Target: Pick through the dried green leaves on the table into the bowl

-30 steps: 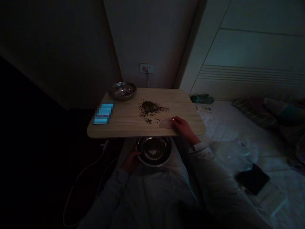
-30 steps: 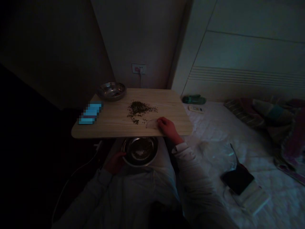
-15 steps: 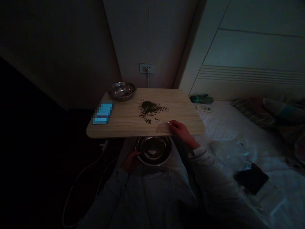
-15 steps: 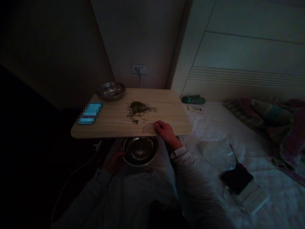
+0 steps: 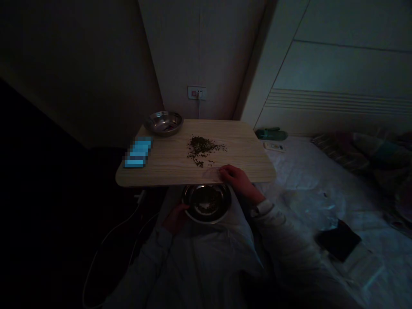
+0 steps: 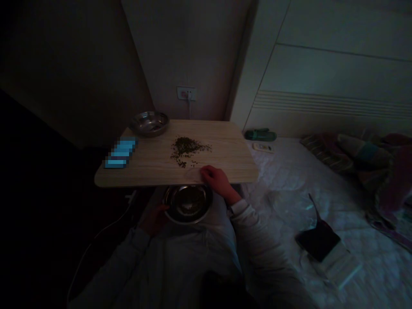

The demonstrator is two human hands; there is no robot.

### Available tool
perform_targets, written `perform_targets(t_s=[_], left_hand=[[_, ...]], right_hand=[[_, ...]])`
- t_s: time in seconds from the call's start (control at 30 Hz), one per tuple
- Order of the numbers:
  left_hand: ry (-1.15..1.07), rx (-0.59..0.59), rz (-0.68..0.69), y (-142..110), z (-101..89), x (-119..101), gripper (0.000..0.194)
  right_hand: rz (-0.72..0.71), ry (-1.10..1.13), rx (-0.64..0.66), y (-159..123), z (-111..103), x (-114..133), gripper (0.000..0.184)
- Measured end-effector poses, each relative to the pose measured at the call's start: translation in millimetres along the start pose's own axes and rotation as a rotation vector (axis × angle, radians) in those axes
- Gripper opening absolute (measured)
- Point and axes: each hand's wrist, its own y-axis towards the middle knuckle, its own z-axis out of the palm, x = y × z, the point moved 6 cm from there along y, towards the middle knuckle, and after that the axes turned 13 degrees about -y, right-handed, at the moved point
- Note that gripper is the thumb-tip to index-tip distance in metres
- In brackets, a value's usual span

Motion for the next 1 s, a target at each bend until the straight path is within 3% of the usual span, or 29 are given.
perform_targets(t_s=[0.2, 0.5, 0.73, 1.0], left_hand=[[-0.016, -0.023, 0.011, -1, 0.1, -1, 0.036], [-0.009, 0.032, 0.018, 1, -0.5, -1, 0.050], [-0.007, -0.014, -0.016, -1, -3.1, -1, 0.042], [-0.059, -0.127, 0.080, 3, -13.8, -6, 0.039]], right_hand=[[0.127, -0.096, -0.094, 11, 4, 4, 0.020], [0.172, -0.109, -0.239, 22, 0, -2, 0.021], [0.227, -0.164, -0.223, 36, -2, -1, 0.021], [0.151, -0.141, -0.187, 50, 7, 2, 0.022]])
